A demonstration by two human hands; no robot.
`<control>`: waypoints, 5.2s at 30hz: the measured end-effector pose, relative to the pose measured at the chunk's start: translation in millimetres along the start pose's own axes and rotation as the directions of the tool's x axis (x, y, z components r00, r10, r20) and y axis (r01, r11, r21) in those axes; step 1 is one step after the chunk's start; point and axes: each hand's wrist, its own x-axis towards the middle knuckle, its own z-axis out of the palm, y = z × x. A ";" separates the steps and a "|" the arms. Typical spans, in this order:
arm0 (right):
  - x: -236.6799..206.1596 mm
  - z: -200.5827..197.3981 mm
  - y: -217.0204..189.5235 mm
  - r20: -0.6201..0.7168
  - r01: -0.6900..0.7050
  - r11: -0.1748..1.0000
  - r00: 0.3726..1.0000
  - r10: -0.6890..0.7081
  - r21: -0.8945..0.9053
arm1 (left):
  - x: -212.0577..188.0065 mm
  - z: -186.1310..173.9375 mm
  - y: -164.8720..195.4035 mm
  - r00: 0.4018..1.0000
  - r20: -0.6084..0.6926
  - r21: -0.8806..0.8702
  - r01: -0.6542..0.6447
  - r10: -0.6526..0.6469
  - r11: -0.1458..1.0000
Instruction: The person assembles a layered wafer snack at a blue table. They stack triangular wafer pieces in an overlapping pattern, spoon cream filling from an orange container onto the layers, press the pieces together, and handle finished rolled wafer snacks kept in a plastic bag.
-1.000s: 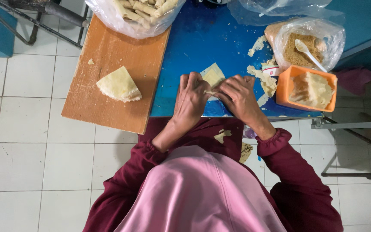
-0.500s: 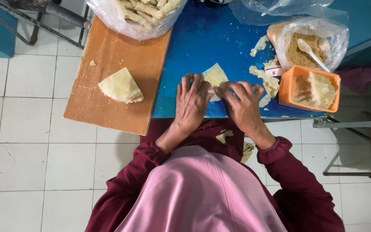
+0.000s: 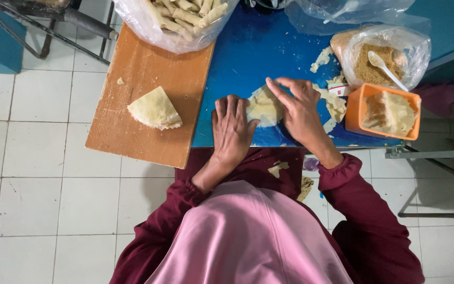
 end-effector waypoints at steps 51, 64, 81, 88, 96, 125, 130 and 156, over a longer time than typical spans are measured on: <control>-53.8 -139.5 157.8 -0.071 -0.368 0.882 0.929 0.363 -0.295 | -6.4 4.7 -13.8 0.994 0.017 -0.314 -0.096 0.107 0.945; -48.3 -136.9 148.8 0.078 -0.527 0.811 0.847 0.526 0.255 | -6.5 2.2 -12.2 0.997 0.071 -0.406 0.062 -0.037 0.912; -15.2 -26.7 33.3 0.018 0.067 0.997 0.998 -0.067 0.034 | -5.7 6.3 -10.2 0.995 0.040 -0.526 0.096 -0.088 0.845; -35.5 -28.9 28.0 -0.138 0.167 0.962 0.970 -0.199 -0.215 | 1.1 13.5 -9.7 0.992 0.079 -0.585 0.130 -0.104 0.801; -57.0 -25.9 63.3 -0.201 0.039 0.990 0.977 -0.066 -0.136 | 2.9 11.9 -10.9 0.991 0.134 -0.599 0.101 -0.024 0.794; -51.4 5.2 -17.0 -0.182 -0.119 0.992 0.977 0.108 -0.048 | -0.4 13.3 -9.9 0.968 0.123 -0.314 -0.172 0.220 0.934; -41.1 13.8 -13.3 -0.194 0.038 0.997 0.980 -0.050 -0.063 | 1.4 10.5 -7.4 0.965 0.127 -0.305 -0.181 0.228 0.935; -16.4 -3.6 -10.4 -0.100 0.140 0.990 0.985 -0.140 -0.014 | 20.3 10.6 -16.6 0.962 0.093 -0.429 -0.192 0.255 0.883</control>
